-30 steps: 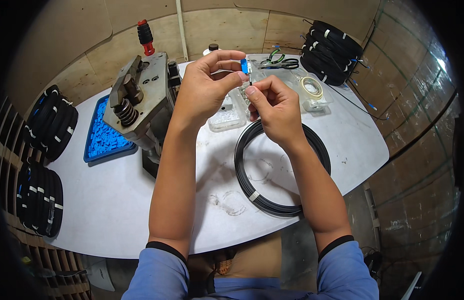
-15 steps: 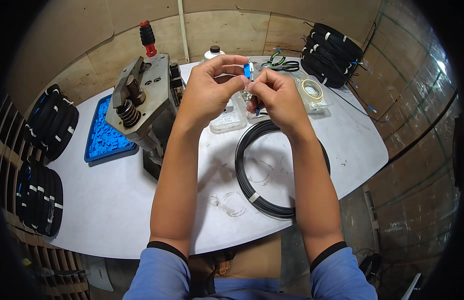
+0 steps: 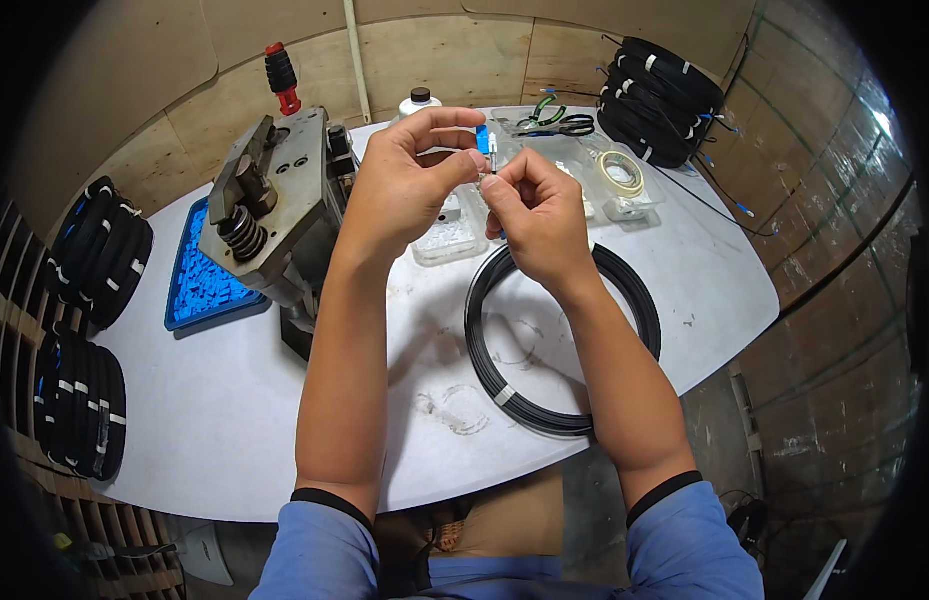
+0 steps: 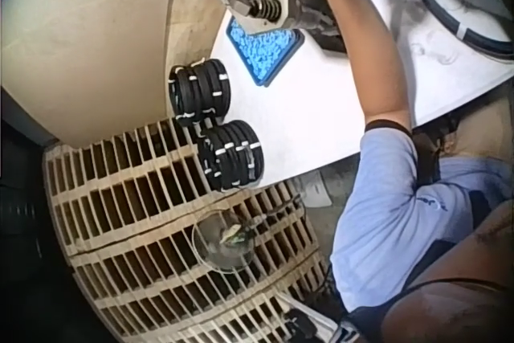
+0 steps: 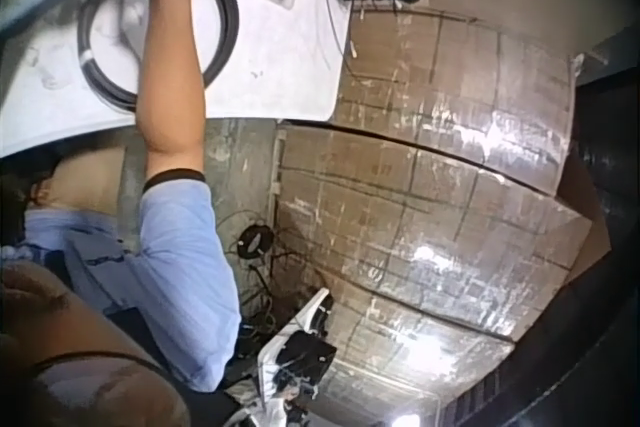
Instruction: Assembling a wire harness by attaching a connector to a cable using a pressing machine.
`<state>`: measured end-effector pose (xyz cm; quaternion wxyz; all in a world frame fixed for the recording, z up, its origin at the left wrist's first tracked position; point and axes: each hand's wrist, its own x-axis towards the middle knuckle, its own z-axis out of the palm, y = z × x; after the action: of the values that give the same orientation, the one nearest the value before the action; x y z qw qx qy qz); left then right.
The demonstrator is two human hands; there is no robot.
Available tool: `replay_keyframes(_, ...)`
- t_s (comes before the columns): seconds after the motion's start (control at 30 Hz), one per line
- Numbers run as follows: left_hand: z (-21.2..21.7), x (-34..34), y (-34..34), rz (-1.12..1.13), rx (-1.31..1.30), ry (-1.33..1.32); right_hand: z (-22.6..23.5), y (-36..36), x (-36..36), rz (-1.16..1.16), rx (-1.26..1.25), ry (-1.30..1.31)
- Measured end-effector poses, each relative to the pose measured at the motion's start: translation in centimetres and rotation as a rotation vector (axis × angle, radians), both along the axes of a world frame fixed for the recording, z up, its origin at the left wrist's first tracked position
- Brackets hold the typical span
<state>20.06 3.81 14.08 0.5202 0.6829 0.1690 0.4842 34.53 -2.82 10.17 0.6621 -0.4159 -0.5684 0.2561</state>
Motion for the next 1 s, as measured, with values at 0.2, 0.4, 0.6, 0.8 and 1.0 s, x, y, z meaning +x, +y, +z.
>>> replay_keyframes(0.2, -0.12, 0.06, 0.06, 0.001, 0.001, -0.009, -0.07, 0.04, 0.05, -0.014, 0.011, 0.007)
replay_keyframes(0.4, -0.24, 0.12, 0.24, 0.02, 0.034, -0.012, -0.28, 0.17, 0.25, 0.012, 0.013, 0.017)
replay_keyframes(0.6, -0.03, -0.05, 0.05, 0.004, 0.011, -0.023, -0.21, 0.15, 0.2, -0.002, 0.01, 0.023)
replay_keyframes(0.8, -0.09, -0.15, 0.07, -0.027, -0.025, -0.01, -0.47, 0.29, 0.38, 0.032, 0.035, 0.033)
replay_keyframes(1.0, 0.02, -0.24, 0.09, -0.012, -0.023, -0.015, -0.36, 0.25, 0.44, 0.057, 0.023, 0.045)
